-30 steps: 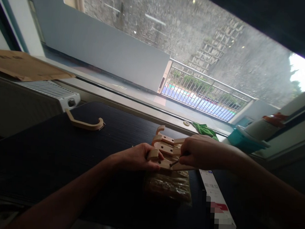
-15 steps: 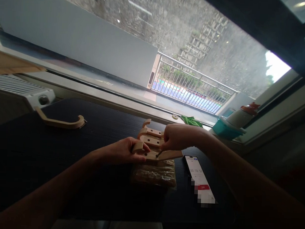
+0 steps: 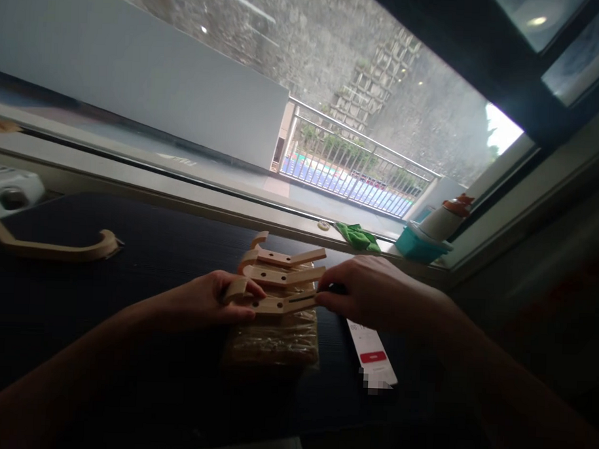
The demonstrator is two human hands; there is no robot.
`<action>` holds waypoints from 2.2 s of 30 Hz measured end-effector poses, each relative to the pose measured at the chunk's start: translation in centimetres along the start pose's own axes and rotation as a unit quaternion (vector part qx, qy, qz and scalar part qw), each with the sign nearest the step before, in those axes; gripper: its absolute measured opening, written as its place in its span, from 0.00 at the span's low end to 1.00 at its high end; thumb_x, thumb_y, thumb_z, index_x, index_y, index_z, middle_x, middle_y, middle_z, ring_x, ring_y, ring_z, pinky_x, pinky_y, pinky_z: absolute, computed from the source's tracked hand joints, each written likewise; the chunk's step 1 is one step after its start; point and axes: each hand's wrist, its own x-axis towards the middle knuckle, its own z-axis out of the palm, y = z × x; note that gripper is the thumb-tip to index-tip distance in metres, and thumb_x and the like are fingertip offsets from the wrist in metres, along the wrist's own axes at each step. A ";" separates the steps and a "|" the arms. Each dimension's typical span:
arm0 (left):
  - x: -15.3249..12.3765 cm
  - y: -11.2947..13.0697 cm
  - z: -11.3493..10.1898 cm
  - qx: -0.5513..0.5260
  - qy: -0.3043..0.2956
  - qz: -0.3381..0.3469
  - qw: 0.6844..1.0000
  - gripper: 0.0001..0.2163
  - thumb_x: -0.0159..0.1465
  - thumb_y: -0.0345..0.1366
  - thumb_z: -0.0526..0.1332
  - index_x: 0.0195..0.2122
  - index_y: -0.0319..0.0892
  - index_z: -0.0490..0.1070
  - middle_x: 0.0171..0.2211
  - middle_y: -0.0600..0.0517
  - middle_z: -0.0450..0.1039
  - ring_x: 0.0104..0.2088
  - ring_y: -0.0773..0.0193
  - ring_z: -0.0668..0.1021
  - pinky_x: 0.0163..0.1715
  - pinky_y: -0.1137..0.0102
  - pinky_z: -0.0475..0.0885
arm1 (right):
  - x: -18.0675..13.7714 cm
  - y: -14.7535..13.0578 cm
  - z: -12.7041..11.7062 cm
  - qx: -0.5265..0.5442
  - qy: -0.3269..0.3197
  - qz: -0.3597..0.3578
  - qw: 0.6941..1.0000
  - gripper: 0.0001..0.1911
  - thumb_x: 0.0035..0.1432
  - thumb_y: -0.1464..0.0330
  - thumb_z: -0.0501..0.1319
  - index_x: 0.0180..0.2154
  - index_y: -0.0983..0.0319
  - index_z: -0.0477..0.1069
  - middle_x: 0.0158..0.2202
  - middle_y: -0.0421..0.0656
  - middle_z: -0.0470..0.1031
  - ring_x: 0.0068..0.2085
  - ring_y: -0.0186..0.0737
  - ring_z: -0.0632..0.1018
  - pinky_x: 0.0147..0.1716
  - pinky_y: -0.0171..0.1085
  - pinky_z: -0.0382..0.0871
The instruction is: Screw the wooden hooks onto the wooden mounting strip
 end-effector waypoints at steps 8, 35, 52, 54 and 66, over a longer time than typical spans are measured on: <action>0.0 -0.3 0.1 0.009 -0.001 0.000 1.000 0.19 0.56 0.47 0.64 0.45 0.41 0.74 0.39 0.51 0.77 0.40 0.56 0.76 0.38 0.72 0.70 | 0.0 0.4 1.5 0.020 -0.012 -0.030 0.999 0.11 0.60 0.66 0.50 0.35 0.59 0.70 0.30 0.40 0.74 0.32 0.35 0.72 0.29 0.34 0.56; -0.2 1.0 -0.1 0.052 0.001 -0.052 0.997 0.16 0.56 0.45 0.63 0.44 0.45 0.73 0.41 0.56 0.77 0.42 0.60 0.77 0.39 0.76 0.70 | -5.2 10.3 18.3 0.210 0.207 0.130 0.947 0.15 0.48 0.78 0.50 0.33 0.59 0.71 0.50 0.47 0.72 0.57 0.47 0.67 0.50 0.47 0.66; -0.1 0.4 -0.1 0.081 0.019 -0.080 0.993 0.20 0.54 0.48 0.64 0.46 0.45 0.73 0.45 0.54 0.76 0.46 0.57 0.76 0.42 0.74 0.69 | -11.4 10.9 20.1 0.245 0.220 0.129 0.935 0.14 0.52 0.76 0.51 0.38 0.59 0.70 0.54 0.48 0.70 0.60 0.48 0.63 0.51 0.49 0.67; 0.0 0.2 -0.1 0.087 0.021 -0.080 0.993 0.21 0.54 0.49 0.64 0.46 0.45 0.73 0.44 0.54 0.77 0.45 0.57 0.76 0.42 0.74 0.70 | -10.9 10.7 19.9 0.237 0.213 0.132 0.939 0.13 0.50 0.77 0.51 0.35 0.59 0.69 0.55 0.47 0.69 0.61 0.47 0.60 0.53 0.50 0.64; 0.0 0.3 -0.1 0.076 0.031 -0.083 0.993 0.21 0.53 0.49 0.64 0.46 0.45 0.73 0.44 0.54 0.77 0.43 0.58 0.77 0.42 0.74 0.70 | -7.6 10.0 19.5 0.145 0.243 0.063 0.957 0.12 0.46 0.79 0.48 0.29 0.59 0.63 0.53 0.43 0.71 0.61 0.46 0.59 0.53 0.49 0.60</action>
